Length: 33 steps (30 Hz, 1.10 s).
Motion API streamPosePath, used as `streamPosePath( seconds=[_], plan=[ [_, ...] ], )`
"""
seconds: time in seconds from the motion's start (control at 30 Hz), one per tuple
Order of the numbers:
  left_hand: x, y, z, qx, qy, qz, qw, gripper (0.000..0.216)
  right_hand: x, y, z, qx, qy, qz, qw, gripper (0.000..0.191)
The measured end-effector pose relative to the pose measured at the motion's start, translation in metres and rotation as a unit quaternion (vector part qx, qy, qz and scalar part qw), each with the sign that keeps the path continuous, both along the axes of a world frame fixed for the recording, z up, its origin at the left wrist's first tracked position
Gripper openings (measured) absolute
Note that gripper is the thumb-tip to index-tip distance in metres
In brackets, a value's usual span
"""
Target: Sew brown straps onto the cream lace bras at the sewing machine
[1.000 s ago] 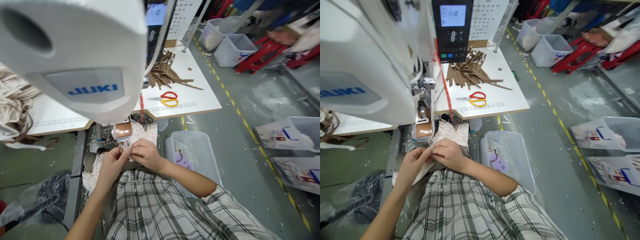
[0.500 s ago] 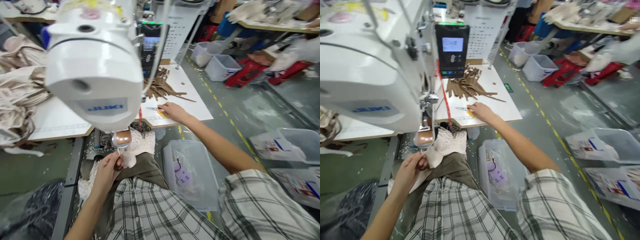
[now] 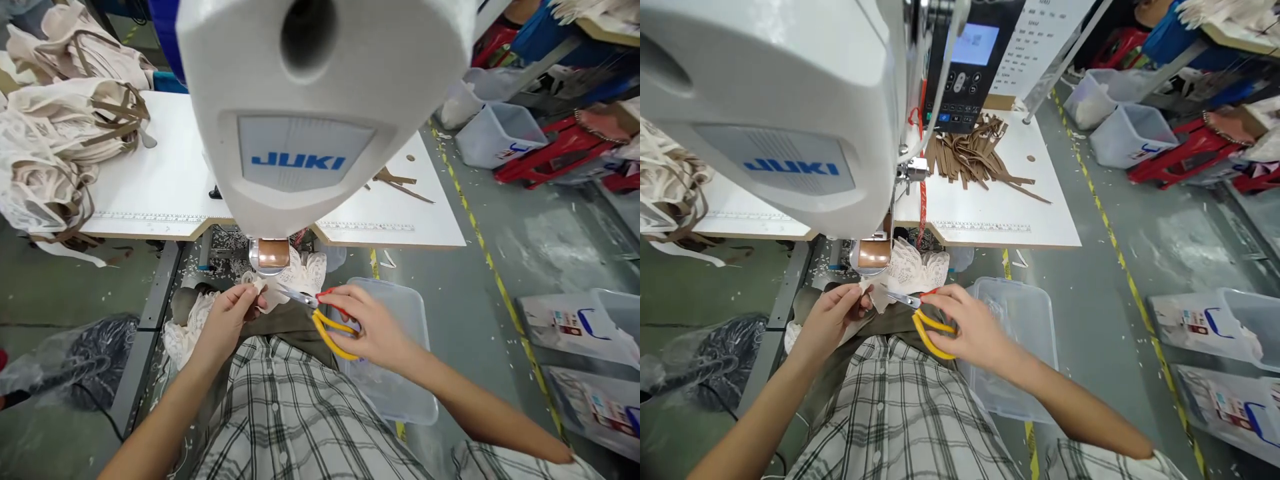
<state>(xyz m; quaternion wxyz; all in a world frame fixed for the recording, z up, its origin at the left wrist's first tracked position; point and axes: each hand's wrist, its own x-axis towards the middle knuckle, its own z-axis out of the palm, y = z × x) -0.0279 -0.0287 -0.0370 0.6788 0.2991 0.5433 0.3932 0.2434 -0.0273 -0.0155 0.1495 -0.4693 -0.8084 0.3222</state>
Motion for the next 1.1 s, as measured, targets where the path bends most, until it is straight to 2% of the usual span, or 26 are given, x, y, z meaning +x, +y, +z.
streamPosePath(
  seconds=[0.17, 0.33, 0.4, 0.5, 0.6, 0.73, 1.1],
  plan=[
    [0.002, -0.003, 0.001, 0.027, 0.068, -0.028, 0.997, 0.033, -0.028, 0.006, -0.008, 0.018, -0.004, 0.013, 1.0, 0.041],
    [-0.001, -0.005, 0.0, 0.04, 0.117, -0.039, 0.992, 0.029, -0.034, 0.011, -0.011, -0.001, -0.012, 0.049, 0.999, 0.037],
    [-0.003, -0.005, 0.0, 0.023, 0.088, -0.034, 0.995, 0.025, -0.031, 0.009, -0.012, -0.014, -0.01, 0.055, 0.998, 0.036],
    [-0.007, -0.004, -0.002, -0.023, -0.032, -0.015, 0.999, 0.018, -0.024, 0.006, -0.016, -0.03, 0.021, 0.033, 0.999, 0.034],
    [-0.012, -0.004, -0.005, -0.048, -0.098, 0.007, 0.994, 0.026, -0.02, 0.002, -0.019, -0.05, 0.059, -0.009, 0.997, 0.038],
    [-0.015, -0.003, -0.007, -0.052, -0.103, 0.043, 0.992, 0.033, -0.025, -0.001, -0.019, -0.063, 0.079, 0.001, 0.995, 0.053],
    [-0.017, -0.009, -0.013, 0.016, 0.006, 0.078, 0.997, 0.029, -0.064, 0.012, -0.025, -0.056, 0.112, 0.02, 0.992, 0.048]
  ],
)
